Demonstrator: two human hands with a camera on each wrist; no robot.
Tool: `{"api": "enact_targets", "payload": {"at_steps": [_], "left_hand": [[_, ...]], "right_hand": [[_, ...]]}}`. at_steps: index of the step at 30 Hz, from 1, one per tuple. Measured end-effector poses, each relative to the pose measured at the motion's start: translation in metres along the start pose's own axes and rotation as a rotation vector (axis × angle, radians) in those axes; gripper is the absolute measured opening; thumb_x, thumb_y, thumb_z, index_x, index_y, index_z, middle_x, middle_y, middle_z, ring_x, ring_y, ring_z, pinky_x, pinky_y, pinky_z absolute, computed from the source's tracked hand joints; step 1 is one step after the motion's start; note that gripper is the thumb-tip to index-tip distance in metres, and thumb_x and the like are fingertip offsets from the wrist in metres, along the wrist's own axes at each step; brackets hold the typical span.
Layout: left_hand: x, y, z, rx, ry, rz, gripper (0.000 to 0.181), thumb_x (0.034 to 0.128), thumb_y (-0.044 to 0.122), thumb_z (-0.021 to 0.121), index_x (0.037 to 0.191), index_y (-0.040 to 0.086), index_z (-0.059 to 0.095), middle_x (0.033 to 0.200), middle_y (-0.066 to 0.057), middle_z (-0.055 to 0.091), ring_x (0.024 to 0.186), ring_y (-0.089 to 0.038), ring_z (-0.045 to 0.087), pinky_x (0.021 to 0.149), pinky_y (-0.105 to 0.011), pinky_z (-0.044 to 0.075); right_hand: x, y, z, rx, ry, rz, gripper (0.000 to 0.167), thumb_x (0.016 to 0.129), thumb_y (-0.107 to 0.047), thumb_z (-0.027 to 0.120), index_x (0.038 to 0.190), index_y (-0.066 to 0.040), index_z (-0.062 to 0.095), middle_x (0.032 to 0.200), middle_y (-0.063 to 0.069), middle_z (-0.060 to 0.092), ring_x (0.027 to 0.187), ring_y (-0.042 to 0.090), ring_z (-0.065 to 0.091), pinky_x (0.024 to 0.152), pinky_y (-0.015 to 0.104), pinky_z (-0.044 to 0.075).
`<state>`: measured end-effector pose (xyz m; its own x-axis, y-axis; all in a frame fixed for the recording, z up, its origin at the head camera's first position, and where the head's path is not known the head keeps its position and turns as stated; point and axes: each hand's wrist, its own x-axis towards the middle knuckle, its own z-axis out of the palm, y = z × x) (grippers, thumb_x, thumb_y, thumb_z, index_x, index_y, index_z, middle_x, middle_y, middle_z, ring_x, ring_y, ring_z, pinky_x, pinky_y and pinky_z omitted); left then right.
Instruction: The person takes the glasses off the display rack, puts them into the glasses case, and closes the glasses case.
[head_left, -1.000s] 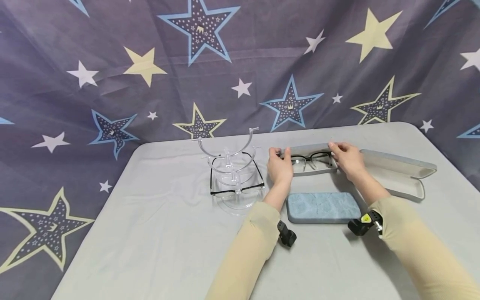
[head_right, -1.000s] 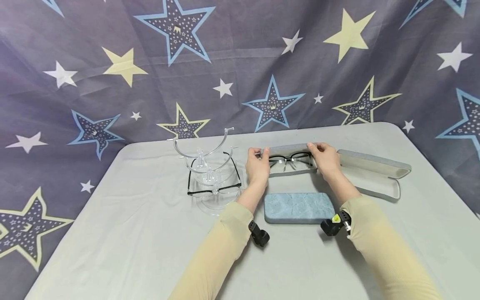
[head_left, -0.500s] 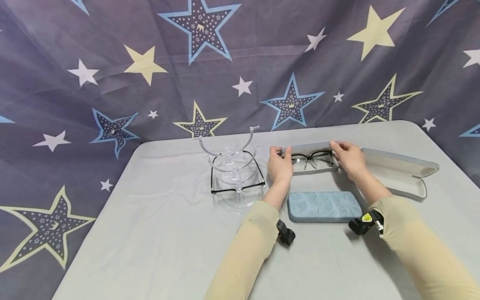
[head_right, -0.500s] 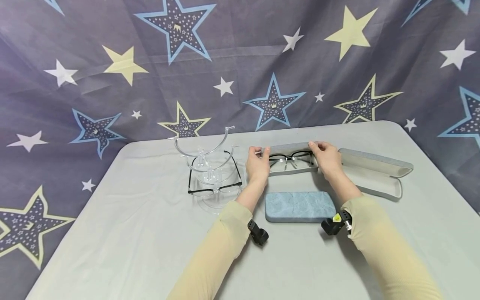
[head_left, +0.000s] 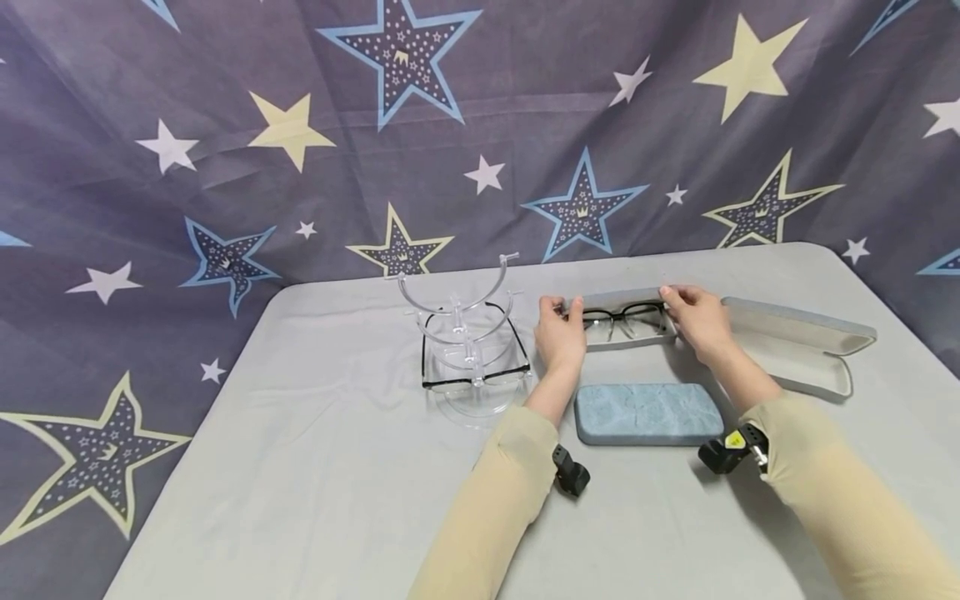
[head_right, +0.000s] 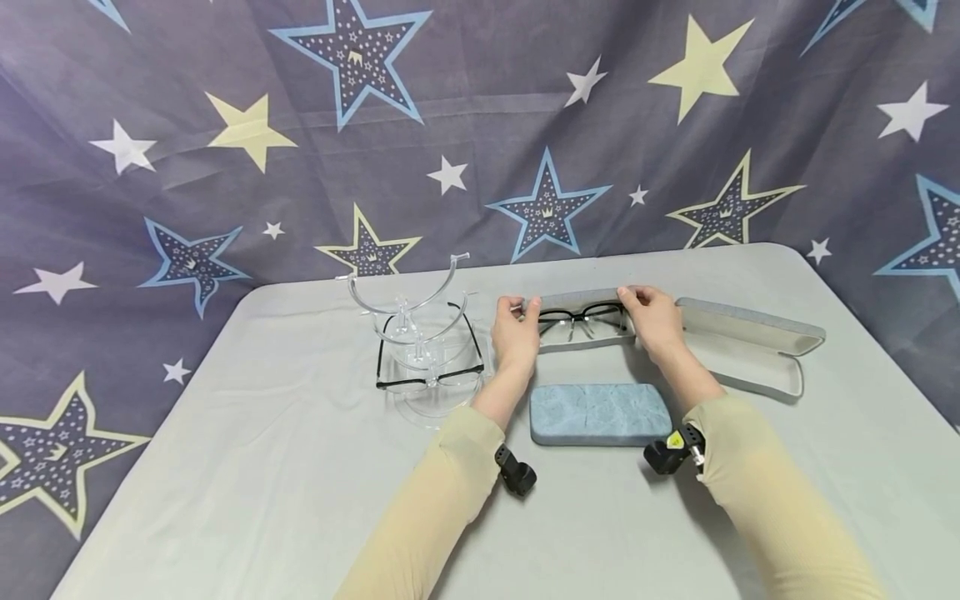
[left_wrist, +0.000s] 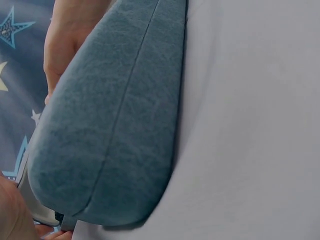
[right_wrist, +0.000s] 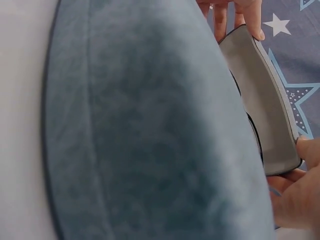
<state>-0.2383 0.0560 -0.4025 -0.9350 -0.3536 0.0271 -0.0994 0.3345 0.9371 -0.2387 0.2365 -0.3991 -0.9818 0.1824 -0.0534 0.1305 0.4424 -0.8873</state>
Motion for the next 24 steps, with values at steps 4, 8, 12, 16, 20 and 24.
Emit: {"api": "enact_targets", "payload": {"at_steps": [4,8,12,16,20,24], "left_hand": [[-0.0005,-0.0015,0.0007,-0.006,0.005,0.006,0.028,0.0867,0.035,0.060,0.104,0.014,0.055,0.095,-0.004,0.065,0.084,-0.025,0.061,0.073,-0.040,0.046],[-0.0004,-0.0032,0.0011,-0.007,-0.002,0.007,0.029,0.0866,0.036,0.059,0.105,0.014,0.055,0.100,-0.003,0.065,0.087,-0.024,0.061,0.076,-0.040,0.046],[-0.0011,-0.0050,0.0010,-0.014,-0.010,0.010,0.029,0.0870,0.035,0.059,0.106,0.014,0.054,0.104,-0.004,0.065,0.092,-0.023,0.062,0.078,-0.039,0.047],[-0.0020,-0.0054,0.0001,-0.020,-0.011,0.008,0.027,0.0867,0.034,0.060,0.105,0.014,0.054,0.104,-0.004,0.064,0.094,-0.024,0.061,0.080,-0.039,0.046],[-0.0025,-0.0056,-0.0002,-0.016,-0.011,0.005,0.026,0.0863,0.034,0.060,0.104,0.015,0.055,0.105,-0.003,0.065,0.094,-0.023,0.061,0.080,-0.039,0.046],[-0.0024,-0.0066,0.0003,-0.009,-0.011,-0.002,0.027,0.0855,0.033,0.061,0.104,0.015,0.055,0.105,-0.002,0.065,0.094,-0.022,0.061,0.080,-0.038,0.047]], "right_hand": [[-0.0002,0.0022,0.0003,0.000,-0.002,-0.012,0.067,0.094,-0.047,0.035,0.136,0.005,0.034,0.131,0.027,0.044,0.118,0.039,0.046,0.095,0.046,0.042],[-0.0015,0.0031,-0.0001,-0.005,-0.003,-0.026,0.066,0.094,-0.047,0.035,0.136,0.005,0.034,0.131,0.027,0.044,0.117,0.037,0.047,0.093,0.044,0.043],[-0.0032,0.0035,-0.0010,0.019,-0.029,-0.028,0.066,0.095,-0.044,0.035,0.137,0.006,0.031,0.133,0.028,0.041,0.120,0.038,0.044,0.095,0.044,0.042],[-0.0040,0.0047,-0.0016,0.041,-0.051,-0.027,0.066,0.095,-0.044,0.035,0.138,0.006,0.029,0.135,0.028,0.039,0.123,0.038,0.041,0.098,0.045,0.039],[-0.0044,0.0066,-0.0019,0.042,-0.056,-0.033,0.067,0.095,-0.045,0.035,0.139,0.005,0.028,0.136,0.028,0.038,0.124,0.038,0.039,0.099,0.045,0.038],[-0.0057,0.0082,-0.0029,0.053,-0.067,-0.037,0.067,0.095,-0.044,0.036,0.139,0.006,0.026,0.137,0.028,0.034,0.126,0.039,0.036,0.100,0.046,0.037]]}}
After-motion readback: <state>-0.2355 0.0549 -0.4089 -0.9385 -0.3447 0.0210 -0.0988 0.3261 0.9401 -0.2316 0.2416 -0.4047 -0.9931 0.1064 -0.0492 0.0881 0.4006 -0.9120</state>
